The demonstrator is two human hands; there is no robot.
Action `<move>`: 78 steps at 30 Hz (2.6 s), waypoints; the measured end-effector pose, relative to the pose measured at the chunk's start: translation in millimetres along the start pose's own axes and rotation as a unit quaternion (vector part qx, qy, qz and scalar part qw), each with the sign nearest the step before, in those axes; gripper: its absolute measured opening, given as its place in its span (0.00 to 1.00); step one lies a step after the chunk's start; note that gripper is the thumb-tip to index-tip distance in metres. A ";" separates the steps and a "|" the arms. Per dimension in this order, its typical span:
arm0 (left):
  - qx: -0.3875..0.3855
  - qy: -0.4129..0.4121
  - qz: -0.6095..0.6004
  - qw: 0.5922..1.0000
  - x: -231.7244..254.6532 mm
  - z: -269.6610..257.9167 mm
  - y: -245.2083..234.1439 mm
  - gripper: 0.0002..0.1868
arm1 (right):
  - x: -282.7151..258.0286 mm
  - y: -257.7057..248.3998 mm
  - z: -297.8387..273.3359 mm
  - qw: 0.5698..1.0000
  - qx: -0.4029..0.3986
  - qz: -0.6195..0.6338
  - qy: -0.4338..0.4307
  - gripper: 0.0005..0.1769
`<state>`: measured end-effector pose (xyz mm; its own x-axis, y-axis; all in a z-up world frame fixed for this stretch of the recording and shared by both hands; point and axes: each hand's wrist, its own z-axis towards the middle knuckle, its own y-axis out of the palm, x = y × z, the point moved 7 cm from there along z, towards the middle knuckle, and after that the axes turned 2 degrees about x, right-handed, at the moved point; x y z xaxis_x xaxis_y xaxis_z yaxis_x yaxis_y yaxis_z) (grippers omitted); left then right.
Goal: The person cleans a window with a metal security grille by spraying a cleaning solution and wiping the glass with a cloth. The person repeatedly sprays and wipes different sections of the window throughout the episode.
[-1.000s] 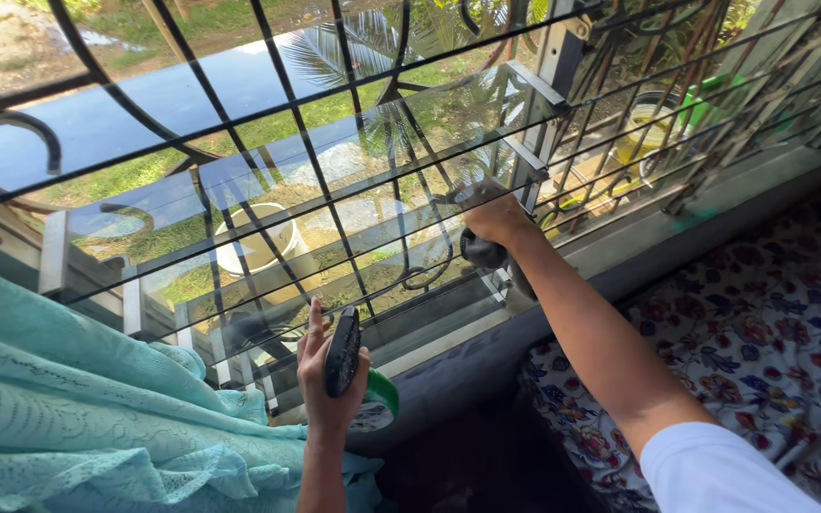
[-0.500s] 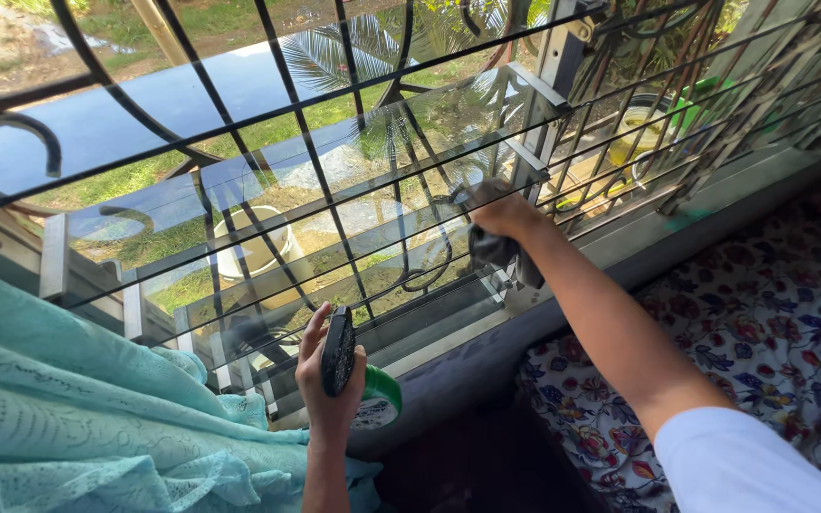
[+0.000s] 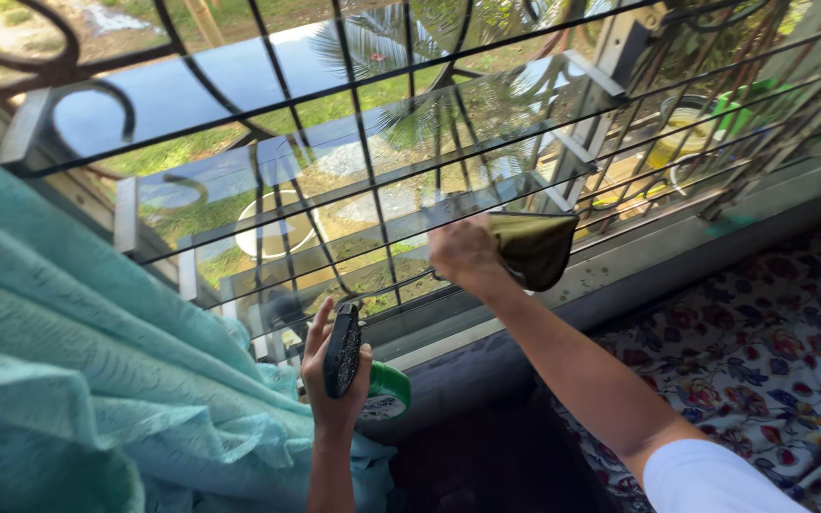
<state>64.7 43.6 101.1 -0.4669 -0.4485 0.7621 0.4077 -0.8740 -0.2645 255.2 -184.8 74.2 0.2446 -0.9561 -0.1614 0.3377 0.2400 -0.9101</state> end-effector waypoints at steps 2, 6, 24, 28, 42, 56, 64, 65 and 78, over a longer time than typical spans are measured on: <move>0.011 0.016 0.019 1.000 2.7 -5.6 -10.7 0.10 | -23.0 18.2 -3.8 0.990 -0.137 0.038 0.023 0.20; 0.016 0.048 0.032 0.998 5.0 -8.9 -24.3 0.11 | -31.7 2.3 -4.5 0.991 -0.124 -0.007 -0.042 0.21; -0.055 0.012 -0.086 0.995 8.7 -15.7 35.9 0.18 | 133.0 -112.2 -121.1 0.985 0.152 0.085 0.008 0.14; -0.144 -0.181 -0.187 0.955 -20.6 -28.2 88.1 0.18 | 194.8 -101.2 -161.0 0.913 0.071 0.305 0.262 0.17; -0.221 -0.175 -0.276 0.919 26.0 -38.8 242.2 0.11 | 242.4 -97.4 -172.2 0.868 0.116 0.413 0.249 0.18; -0.269 -0.146 -0.342 0.888 78.2 -57.4 299.0 0.24 | 204.4 -128.5 -154.4 0.521 0.108 0.787 0.312 0.10; -0.287 -0.157 -0.297 0.897 70.0 -47.2 307.6 0.12 | 251.0 -135.1 -176.9 0.736 0.174 0.585 0.293 0.32; -0.292 -0.162 -0.286 0.898 66.2 -43.5 307.5 0.13 | 238.0 -141.0 -181.3 0.838 0.134 0.486 0.210 0.37; -0.214 -0.234 -0.330 0.889 35.8 -23.3 260.2 0.13 | 166.7 -29.2 -224.0 0.682 0.005 0.693 0.236 0.23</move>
<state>135.7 -204.3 45.8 -0.0749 0.2280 0.9708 -0.2159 -0.9541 0.2075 82.6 -388.8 -11.5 0.0156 0.2420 -0.9702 0.0866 0.9663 0.2424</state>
